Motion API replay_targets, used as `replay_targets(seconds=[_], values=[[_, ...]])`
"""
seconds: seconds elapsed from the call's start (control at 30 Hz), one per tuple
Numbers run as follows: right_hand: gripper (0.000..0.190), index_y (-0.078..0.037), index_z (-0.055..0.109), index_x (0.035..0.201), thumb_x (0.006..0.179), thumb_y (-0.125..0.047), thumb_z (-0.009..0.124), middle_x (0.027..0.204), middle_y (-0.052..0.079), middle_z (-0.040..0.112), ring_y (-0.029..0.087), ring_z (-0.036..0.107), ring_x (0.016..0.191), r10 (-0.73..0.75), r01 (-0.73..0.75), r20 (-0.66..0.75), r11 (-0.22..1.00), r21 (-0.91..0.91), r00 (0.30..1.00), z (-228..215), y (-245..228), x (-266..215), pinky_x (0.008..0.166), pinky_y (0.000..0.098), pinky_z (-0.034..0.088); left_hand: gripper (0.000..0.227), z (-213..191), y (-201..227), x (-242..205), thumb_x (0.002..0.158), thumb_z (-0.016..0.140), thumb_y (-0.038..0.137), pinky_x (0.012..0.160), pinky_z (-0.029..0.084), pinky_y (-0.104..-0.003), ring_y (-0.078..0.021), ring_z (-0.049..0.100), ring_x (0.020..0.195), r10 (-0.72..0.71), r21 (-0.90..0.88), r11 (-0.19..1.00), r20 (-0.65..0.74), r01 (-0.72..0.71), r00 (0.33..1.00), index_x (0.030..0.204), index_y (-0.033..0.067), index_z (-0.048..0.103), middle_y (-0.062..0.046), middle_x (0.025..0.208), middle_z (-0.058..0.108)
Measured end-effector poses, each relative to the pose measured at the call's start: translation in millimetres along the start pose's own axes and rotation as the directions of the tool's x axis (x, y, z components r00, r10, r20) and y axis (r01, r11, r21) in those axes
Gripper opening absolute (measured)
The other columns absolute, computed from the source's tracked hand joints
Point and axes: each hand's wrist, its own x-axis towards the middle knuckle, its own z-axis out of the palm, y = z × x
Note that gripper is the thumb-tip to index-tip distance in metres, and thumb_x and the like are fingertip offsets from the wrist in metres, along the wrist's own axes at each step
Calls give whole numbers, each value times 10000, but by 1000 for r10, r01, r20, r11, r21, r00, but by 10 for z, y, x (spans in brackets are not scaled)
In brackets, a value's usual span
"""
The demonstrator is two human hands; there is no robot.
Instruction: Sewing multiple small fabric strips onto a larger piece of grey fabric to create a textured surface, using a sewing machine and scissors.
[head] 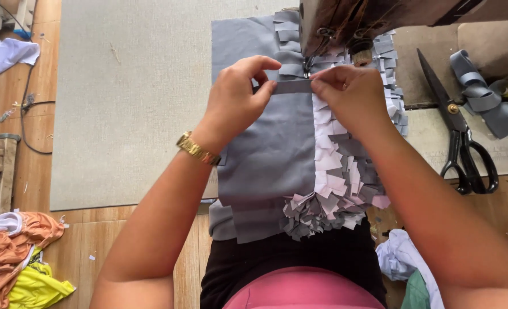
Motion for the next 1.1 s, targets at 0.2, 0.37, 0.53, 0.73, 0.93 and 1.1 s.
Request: replay_targets(seconds=[0.2, 0.37, 0.53, 0.73, 0.93, 1.1], values=[[103, -61, 833, 863, 951, -104, 863, 772, 41, 777, 102, 769, 660, -117, 119, -121, 993, 10, 986, -153, 138, 166, 624, 232, 761, 235, 428, -238, 241, 955, 705, 158, 686, 536, -432, -212, 672, 819, 12, 33, 999, 29, -13, 1000, 1179, 220, 736, 27, 925, 688], [178, -124, 765, 791, 912, -120, 895, 623, 10, 699, 139, 795, 587, 40, -46, -101, 998, -53, 994, -166, 27, 151, 531, 180, 599, 201, 458, -225, 252, 899, 735, 181, 677, 542, -474, -251, 688, 863, -45, 137, 990, 57, 37, 997, 1096, 218, 723, 29, 893, 706], [577, 137, 533, 1251, 833, -185, 767, 657, -167, 687, 87, 759, 520, 116, -130, -149, 988, -88, 982, -92, 102, 215, 908, 116, 594, 167, 507, -255, 266, 872, 738, 140, 621, 528, -456, -247, 670, 760, 1, 200, 980, -8, 1, 1000, 1017, 208, 693, 32, 872, 658], [169, -145, 671, 722, 854, -134, 776, 562, 2, 671, 133, 743, 489, -75, 39, -128, 962, -269, 989, -59, 109, 217, 554, 183, 568, 42, 599, -232, 227, 905, 745, 111, 736, 461, -505, -352, 535, 899, 303, 398, 885, -97, -242, 948, 888, 146, 757, -78, 941, 557], [266, -198, 524, 662, 869, -179, 690, 514, -110, 556, 105, 719, 500, 25, -57, -146, 974, -218, 989, -45, 215, 300, 550, 174, 612, 138, 658, -10, -29, 1051, 577, 12, 853, 553, -459, -329, 537, 967, 548, 345, 778, 37, -525, 836, 960, -51, 660, -169, 1108, 594], [230, -84, 639, 864, 847, -94, 869, 757, 36, 702, 132, 745, 594, -100, 86, -149, 991, -102, 984, -121, 162, 263, 475, 278, 713, 332, 713, -107, -160, 1089, 557, 93, 1069, 527, -497, -342, 586, 1230, 502, 338, 805, 52, -488, 863, 1378, -41, 651, -141, 1387, 601]])
